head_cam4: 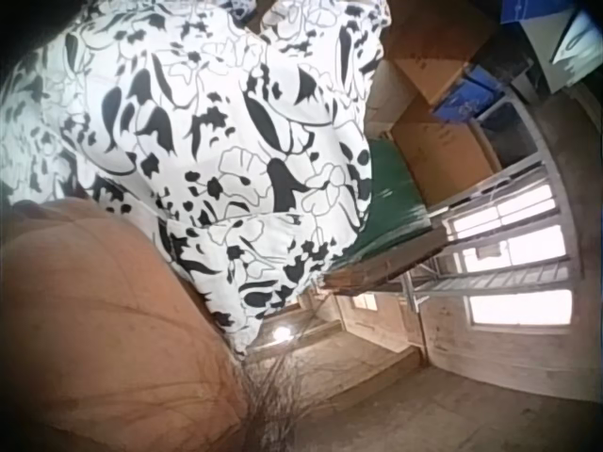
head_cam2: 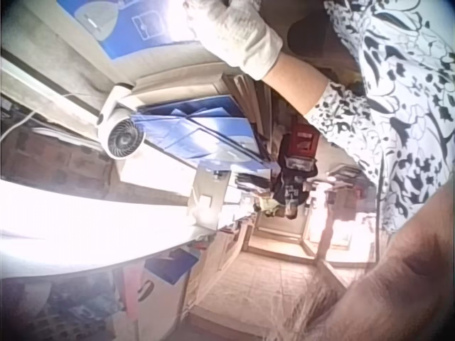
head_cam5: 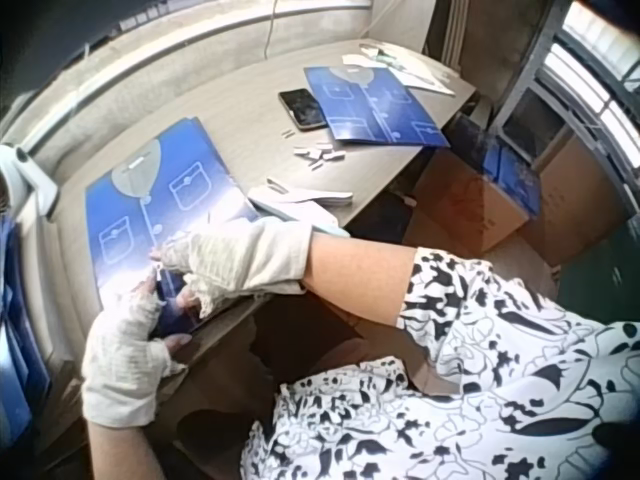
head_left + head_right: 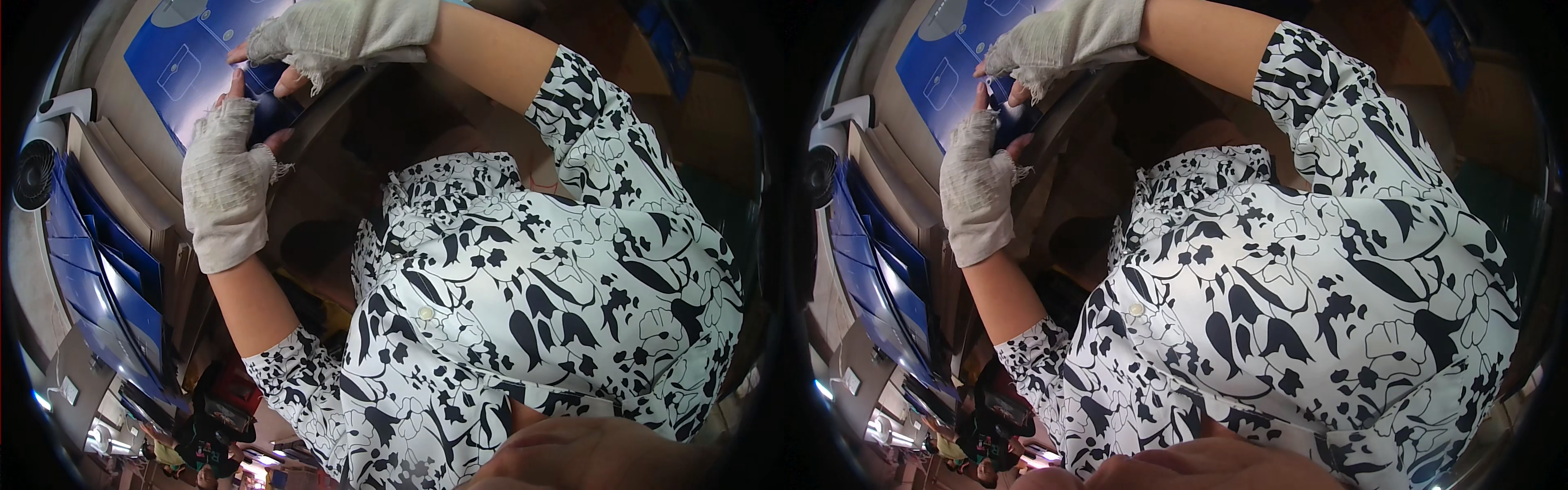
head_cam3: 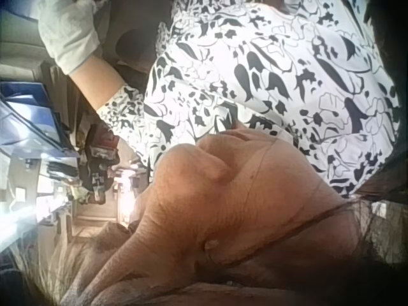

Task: Folding and assembling blue cardboard packaging inserts or folders.

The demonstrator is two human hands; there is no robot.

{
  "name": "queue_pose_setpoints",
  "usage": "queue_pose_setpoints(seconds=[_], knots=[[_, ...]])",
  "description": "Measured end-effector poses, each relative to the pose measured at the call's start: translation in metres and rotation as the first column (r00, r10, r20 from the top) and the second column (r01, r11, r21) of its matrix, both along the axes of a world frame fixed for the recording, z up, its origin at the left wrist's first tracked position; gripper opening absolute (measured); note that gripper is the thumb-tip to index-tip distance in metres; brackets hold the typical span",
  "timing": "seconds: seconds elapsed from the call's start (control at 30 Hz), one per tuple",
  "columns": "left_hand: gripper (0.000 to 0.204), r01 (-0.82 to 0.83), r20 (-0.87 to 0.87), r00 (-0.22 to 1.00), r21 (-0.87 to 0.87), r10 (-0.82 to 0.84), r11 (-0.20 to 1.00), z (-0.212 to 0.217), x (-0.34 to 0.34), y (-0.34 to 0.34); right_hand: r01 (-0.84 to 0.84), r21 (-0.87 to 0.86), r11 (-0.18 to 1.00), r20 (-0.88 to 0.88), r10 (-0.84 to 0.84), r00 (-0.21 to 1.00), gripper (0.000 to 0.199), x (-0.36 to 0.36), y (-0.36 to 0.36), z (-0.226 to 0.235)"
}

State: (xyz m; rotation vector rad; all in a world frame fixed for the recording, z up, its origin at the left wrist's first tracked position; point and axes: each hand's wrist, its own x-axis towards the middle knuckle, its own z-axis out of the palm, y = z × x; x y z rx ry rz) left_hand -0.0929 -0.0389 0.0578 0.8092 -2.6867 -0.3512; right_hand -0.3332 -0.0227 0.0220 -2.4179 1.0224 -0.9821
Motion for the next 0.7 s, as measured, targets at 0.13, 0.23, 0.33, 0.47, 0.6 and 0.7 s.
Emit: queue_pose_setpoints(seconds=[0.13, 0.23, 0.33, 0.47, 0.6, 0.7], knots=[[0.077, 0.021, -0.006, 1.0, -0.037, -0.021, 0.999, 0.004, 0.008, 0.001, 0.009, -0.022, 1.0, -0.03, -0.009, 0.999, 0.068, 0.007, -0.004, 0.001], [0.076, -0.012, 0.014, 1.0, 0.031, 0.012, 0.999, 0.003, 0.005, 0.0, 0.041, -0.124, 0.991, -0.067, -0.05, 0.997, 0.068, 0.008, -0.01, -0.01], [0.075, 0.005, 0.006, 1.0, -0.002, -0.005, 1.0, 0.002, 0.004, -0.003, 0.064, -0.212, 0.975, -0.096, -0.086, 0.992, 0.069, 0.006, -0.012, -0.012], [0.075, -0.075, 0.002, 0.997, -0.028, 0.075, 0.997, 0.007, 0.017, 0.0, -0.011, -0.101, 0.995, -0.028, 0.008, 1.0, 0.07, 0.016, -0.015, -0.003], [0.077, 0.03, -0.047, 0.998, -0.047, -0.032, 0.998, -0.007, -0.006, -0.001, 0.025, 0.079, 0.997, -0.016, -0.023, 1.0, 0.068, -0.001, -0.002, -0.002], [0.08, 0.006, -0.016, 1.0, -0.098, -0.007, 0.995, -0.004, -0.005, 0.002, 0.065, -0.061, 0.996, 0.006, -0.065, 0.998, 0.066, 0.006, -0.006, -0.01]])
